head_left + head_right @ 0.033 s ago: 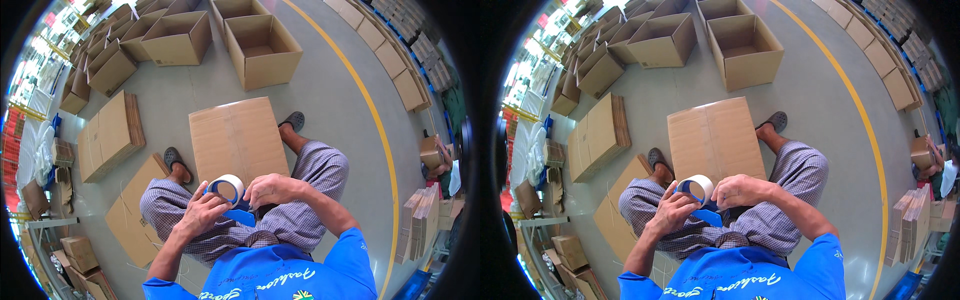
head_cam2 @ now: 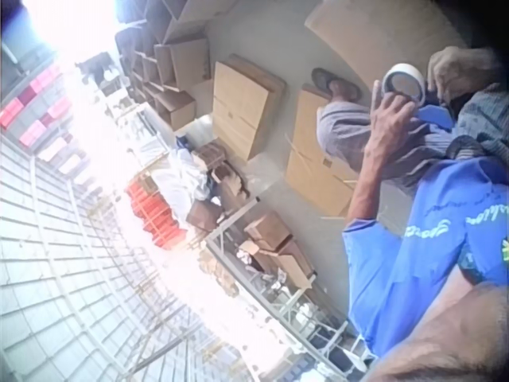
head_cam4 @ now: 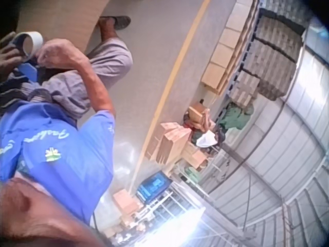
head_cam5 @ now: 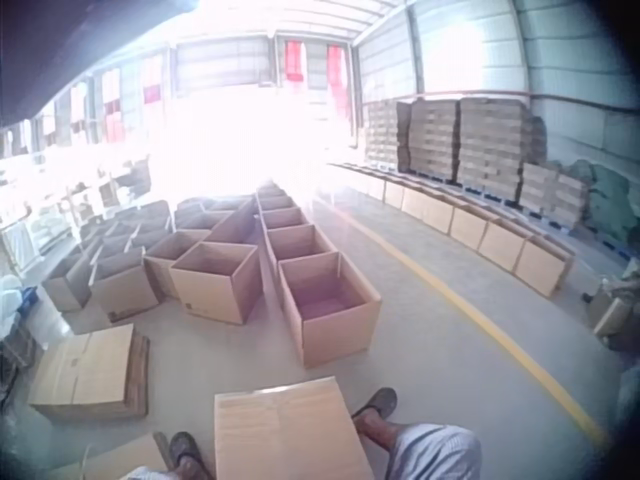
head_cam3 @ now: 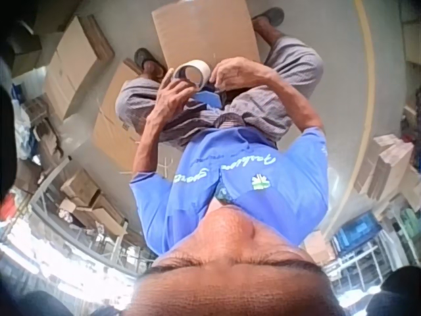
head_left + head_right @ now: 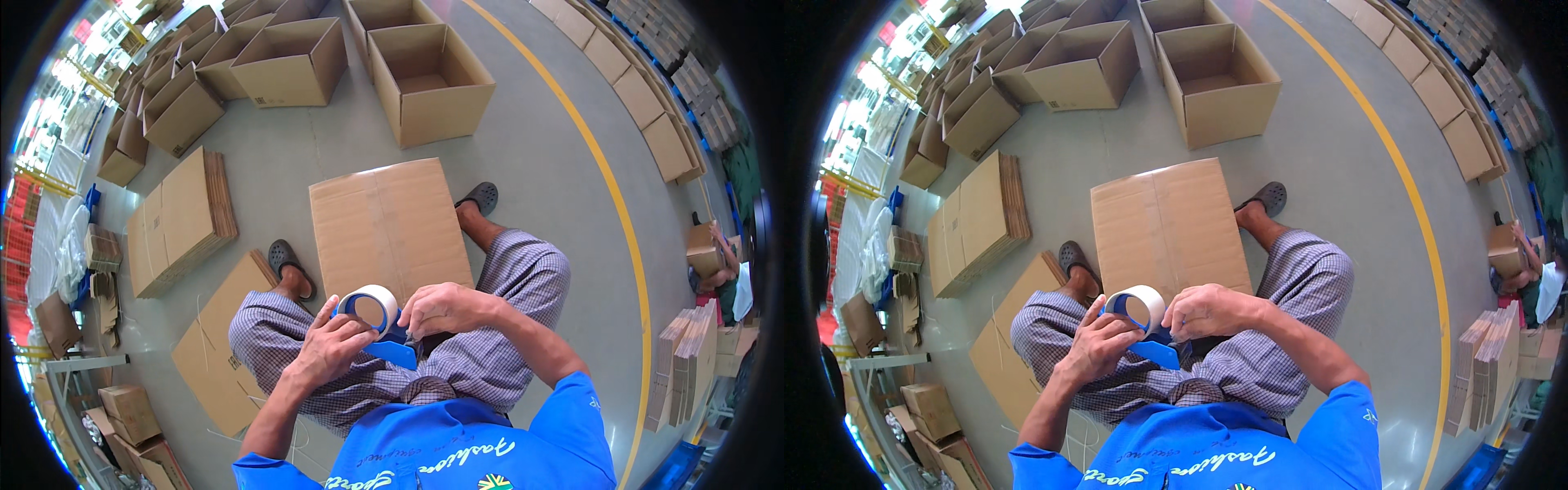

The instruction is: The person sits on the warehouse floor and assembles flat-packed cardboard boxes. They fold the flaps to form the box shape, then use a handheld tape dispenser to seal the seams. The person repeats this process for several boxes, placing finished ones aside.

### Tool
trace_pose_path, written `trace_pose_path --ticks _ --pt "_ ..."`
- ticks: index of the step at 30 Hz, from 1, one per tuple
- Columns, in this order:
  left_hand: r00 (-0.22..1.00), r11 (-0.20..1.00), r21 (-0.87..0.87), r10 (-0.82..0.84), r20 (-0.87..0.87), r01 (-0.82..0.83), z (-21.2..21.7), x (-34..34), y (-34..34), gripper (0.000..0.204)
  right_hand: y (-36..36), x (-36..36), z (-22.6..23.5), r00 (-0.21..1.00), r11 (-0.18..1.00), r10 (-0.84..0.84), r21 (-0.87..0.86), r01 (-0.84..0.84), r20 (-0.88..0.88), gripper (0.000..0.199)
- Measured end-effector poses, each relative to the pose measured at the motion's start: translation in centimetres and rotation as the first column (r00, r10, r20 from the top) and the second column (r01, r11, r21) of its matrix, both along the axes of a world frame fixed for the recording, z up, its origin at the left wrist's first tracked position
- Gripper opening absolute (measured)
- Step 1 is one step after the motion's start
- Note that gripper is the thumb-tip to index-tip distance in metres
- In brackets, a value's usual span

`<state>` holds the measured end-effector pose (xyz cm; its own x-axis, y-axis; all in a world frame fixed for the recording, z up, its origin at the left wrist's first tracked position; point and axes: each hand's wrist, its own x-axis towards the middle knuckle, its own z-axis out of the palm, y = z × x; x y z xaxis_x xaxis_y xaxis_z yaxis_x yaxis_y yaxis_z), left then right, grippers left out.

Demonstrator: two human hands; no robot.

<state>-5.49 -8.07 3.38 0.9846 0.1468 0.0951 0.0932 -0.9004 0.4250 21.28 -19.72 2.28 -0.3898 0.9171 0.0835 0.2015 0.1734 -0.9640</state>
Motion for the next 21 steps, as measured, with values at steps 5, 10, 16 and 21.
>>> trace_pose_path --ticks 5,10,16,21 --pt "0.998 0.998 -0.046 0.039 0.048 -0.037 -0.5 -0.7 0.2 0.031 -0.6 -0.1 -0.4 0.992 0.986 -0.127 0.111 0.125 0.008 0.006" --pt "0.997 0.998 -0.036 0.059 0.055 -0.057 -0.1 -0.7 0.3 0.030 -1.2 -0.2 0.0 0.958 0.920 -0.259 0.333 0.206 0.122 0.008" --pt "0.991 0.995 0.055 0.079 0.105 -0.085 -0.5 -0.9 0.3 0.029 -2.5 -0.6 0.5 0.903 0.812 -0.402 0.514 0.277 0.149 0.010" --pt "0.992 0.984 0.160 0.065 0.108 -0.081 0.3 -0.7 0.5 0.031 -3.8 -1.2 0.8 0.842 0.731 -0.487 0.635 0.249 0.231 0.019"
